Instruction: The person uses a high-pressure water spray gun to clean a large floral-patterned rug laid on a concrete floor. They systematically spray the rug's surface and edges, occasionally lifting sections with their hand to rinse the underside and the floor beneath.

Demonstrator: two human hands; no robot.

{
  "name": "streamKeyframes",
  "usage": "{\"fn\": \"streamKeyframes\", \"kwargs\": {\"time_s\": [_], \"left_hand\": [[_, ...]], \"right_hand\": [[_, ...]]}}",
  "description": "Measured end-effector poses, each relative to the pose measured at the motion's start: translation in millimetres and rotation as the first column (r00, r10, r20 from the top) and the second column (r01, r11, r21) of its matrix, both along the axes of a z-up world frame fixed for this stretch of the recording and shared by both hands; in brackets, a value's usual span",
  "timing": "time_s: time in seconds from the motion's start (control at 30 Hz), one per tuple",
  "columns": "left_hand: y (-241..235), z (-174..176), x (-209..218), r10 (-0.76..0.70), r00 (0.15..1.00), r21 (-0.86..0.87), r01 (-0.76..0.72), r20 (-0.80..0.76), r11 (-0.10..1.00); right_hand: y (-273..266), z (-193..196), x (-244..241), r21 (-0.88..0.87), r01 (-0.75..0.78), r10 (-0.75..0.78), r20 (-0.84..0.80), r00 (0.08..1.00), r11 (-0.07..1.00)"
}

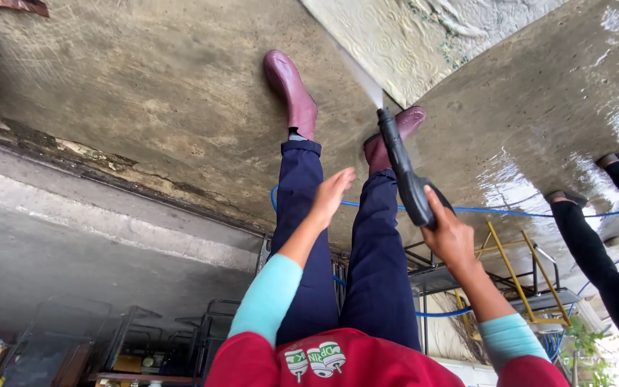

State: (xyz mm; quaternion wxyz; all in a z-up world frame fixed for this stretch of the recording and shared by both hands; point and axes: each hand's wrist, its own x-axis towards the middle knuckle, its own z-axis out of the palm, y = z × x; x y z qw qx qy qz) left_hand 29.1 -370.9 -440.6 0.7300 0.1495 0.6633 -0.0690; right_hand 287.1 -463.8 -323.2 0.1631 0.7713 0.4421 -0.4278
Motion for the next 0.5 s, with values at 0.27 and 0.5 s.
{"fn": "streamKeyframes", "kwargs": {"time_s": [0.27, 0.5], "left_hand": [[11, -51, 72, 0.657, 0.746, -0.330, -0.596, 0.109, 0.732], [9, -52, 61, 0.751, 0.647, -0.293, -0.698, 0.131, 0.653]], "right_hand": [[-6, 17, -22, 0.104, 0.016, -0.007, -0.087, 0.996, 0.994], [-8, 9, -23, 0.154, 0.072, -0.047, -0.157, 0.986, 0.985]]}}
